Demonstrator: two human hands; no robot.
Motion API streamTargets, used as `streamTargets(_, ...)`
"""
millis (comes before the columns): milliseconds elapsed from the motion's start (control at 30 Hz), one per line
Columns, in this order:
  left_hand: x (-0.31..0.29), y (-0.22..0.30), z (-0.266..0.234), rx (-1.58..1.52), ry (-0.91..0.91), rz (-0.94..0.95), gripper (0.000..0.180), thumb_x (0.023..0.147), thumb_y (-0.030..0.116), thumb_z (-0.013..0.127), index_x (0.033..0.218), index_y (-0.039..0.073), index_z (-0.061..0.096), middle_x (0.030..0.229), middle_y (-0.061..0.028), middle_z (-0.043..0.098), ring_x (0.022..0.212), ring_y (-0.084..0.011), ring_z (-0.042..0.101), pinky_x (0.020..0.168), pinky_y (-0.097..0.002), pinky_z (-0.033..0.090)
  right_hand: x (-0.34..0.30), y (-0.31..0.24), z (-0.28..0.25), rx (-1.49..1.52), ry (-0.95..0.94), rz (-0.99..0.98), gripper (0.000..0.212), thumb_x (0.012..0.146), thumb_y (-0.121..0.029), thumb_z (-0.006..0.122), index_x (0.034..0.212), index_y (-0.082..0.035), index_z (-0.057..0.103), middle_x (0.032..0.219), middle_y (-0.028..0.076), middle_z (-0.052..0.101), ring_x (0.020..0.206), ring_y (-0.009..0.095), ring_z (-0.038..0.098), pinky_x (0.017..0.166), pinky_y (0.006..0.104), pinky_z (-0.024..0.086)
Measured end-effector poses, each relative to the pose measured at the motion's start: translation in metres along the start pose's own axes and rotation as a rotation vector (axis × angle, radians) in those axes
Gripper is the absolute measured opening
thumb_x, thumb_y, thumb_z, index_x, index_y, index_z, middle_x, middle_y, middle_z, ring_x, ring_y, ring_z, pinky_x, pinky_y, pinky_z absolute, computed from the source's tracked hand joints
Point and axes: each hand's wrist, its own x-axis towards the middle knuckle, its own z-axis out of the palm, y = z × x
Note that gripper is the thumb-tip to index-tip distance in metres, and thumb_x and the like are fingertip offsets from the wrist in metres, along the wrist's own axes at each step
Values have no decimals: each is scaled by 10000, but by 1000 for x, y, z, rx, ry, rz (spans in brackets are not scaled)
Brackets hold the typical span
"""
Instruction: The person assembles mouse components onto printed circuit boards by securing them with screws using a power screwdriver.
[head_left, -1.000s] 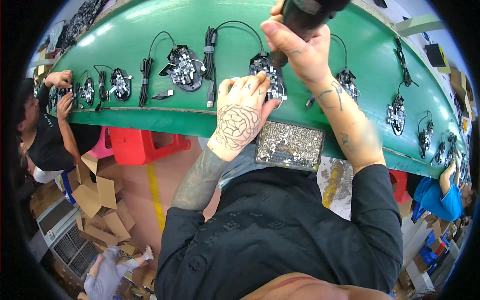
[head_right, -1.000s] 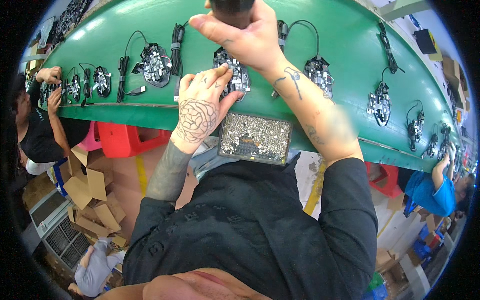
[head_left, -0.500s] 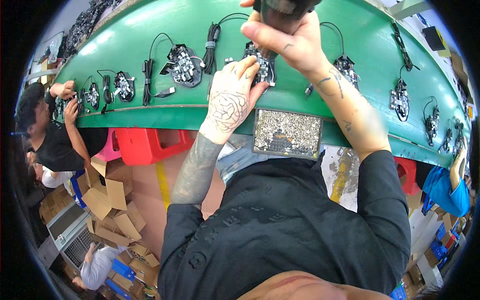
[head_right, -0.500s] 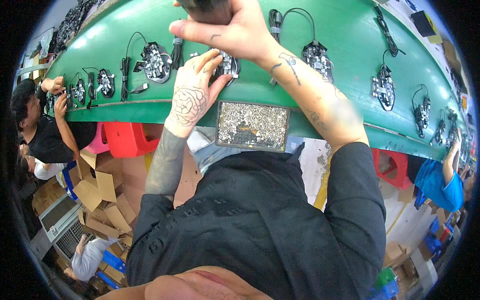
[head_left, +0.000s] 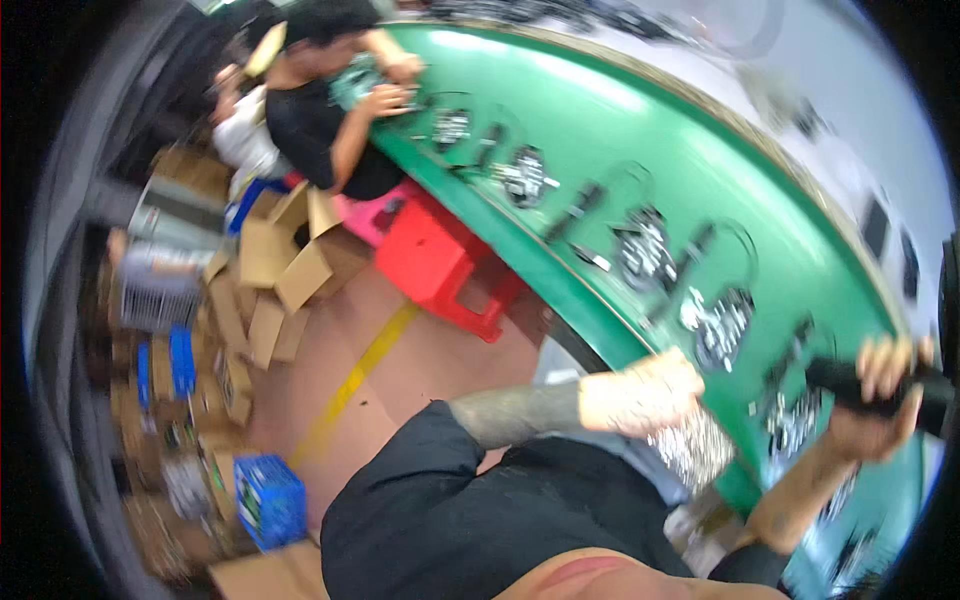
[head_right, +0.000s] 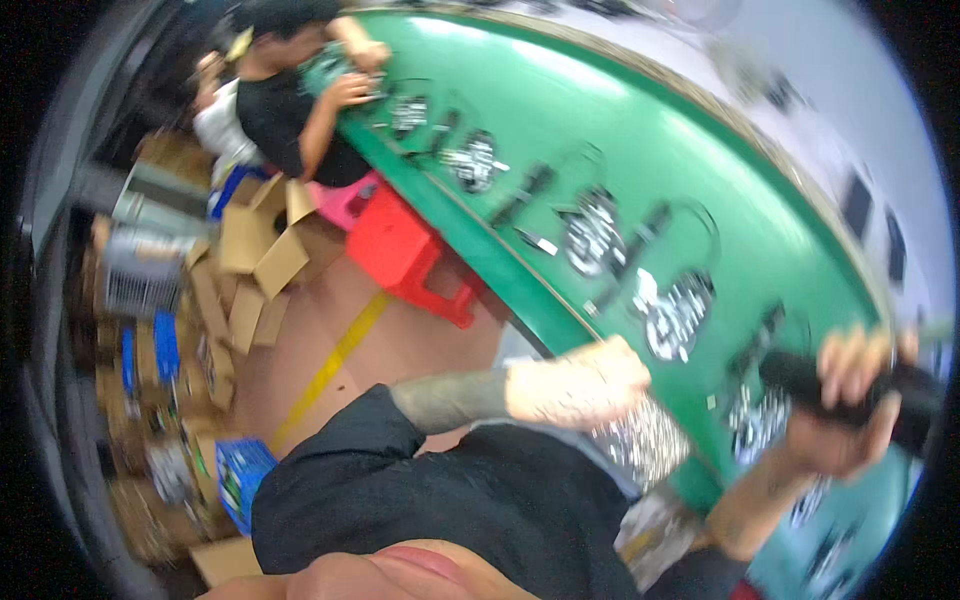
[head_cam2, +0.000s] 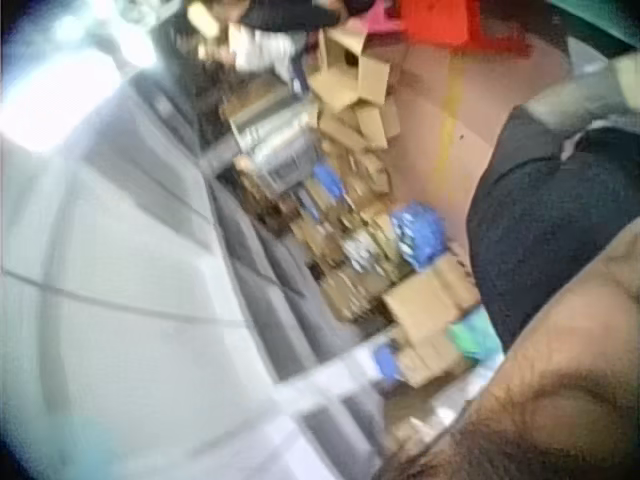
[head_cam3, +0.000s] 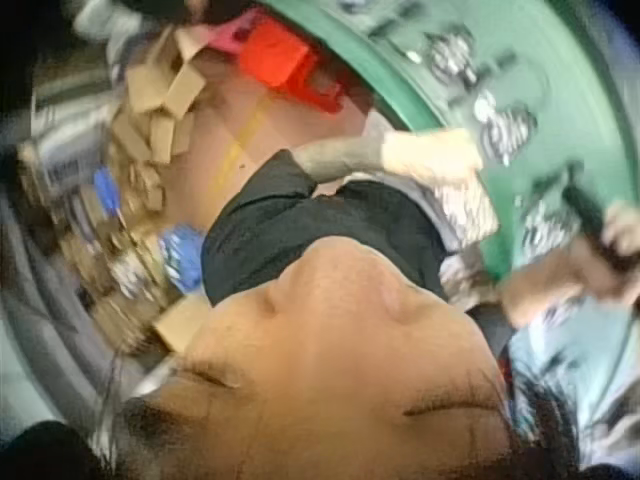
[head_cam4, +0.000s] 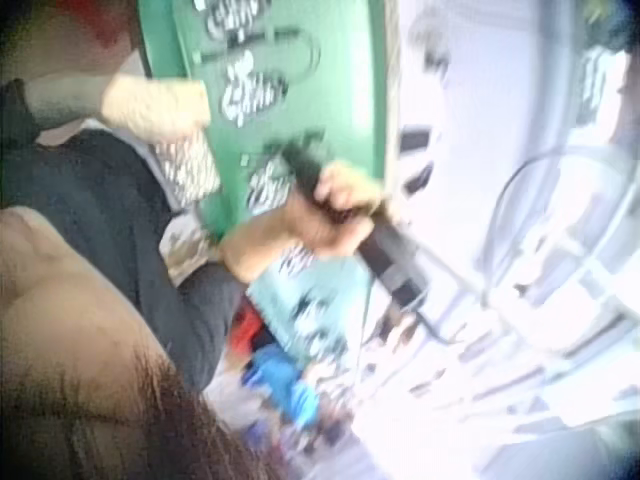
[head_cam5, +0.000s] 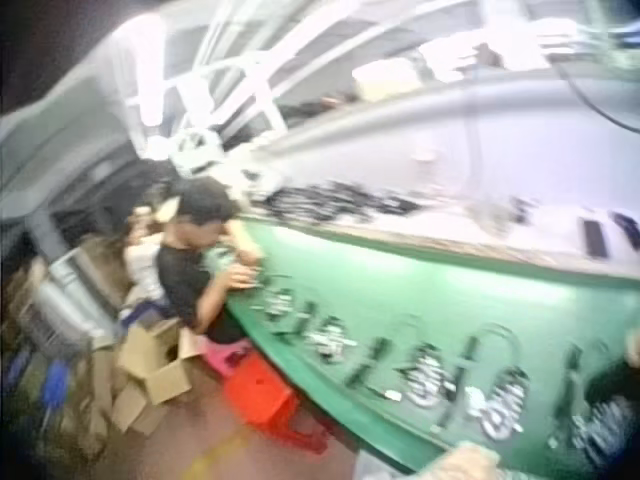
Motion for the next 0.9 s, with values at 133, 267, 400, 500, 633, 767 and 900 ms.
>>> streamTargets(133,-7,5,13,165,107,176,237,674,298,668,796,132,549,804,-23,502,778,-209,537,719,-367,385,-11,0,28,-102,49,27,503,897,-281,646,1225,-4,383,764,23,437,631,112,435,671,285,380)
streamTargets(267,-12,11,14,63,190,127,228,738,282,639,832,94,550,789,-44,493,755,-219,531,708,-364,389,-27,11,42,-161,33,133,541,856,-306,682,1214,-16,399,725,28,466,586,115,452,623,272,402)
streamTargets(400,-9,12,8,108,229,91,251,762,282,637,861,65,561,793,-50,500,752,-220,535,707,-358,398,-38,18,50,-210,-29,251,544,839,-328,700,1180,-22,408,715,23,494,564,117,470,599,277,409)
streamTargets(500,-8,11,9,105,241,101,256,762,282,639,863,61,559,797,-60,503,742,-228,537,706,-358,400,-42,22,54,-245,-34,279,550,836,-331,701,1183,-22,408,716,25,497,567,118,473,603,281,420)
streamTargets(633,-4,13,9,55,254,37,245,834,300,626,848,68,547,782,-61,514,732,-231,546,685,-374,413,-43,18,51,-123,-24,329,532,857,-319,685,1193,-21,400,719,25,488,566,118,467,612,279,423)
streamTargets(767,-8,17,19,66,286,35,256,881,319,603,847,71,552,737,-51,522,692,-239,560,678,-364,423,-42,13,49,63,-2,427,503,891,-282,668,1216,-26,381,721,29,472,566,121,456,620,288,420)
streamTargets(900,-3,16,5,-165,231,128,219,894,265,595,865,52,557,764,-82,553,737,-271,602,695,-391,463,-44,6,50,-30,66,375,514,883,-279,679,1227,-36,384,723,26,480,569,122,466,613,294,416)
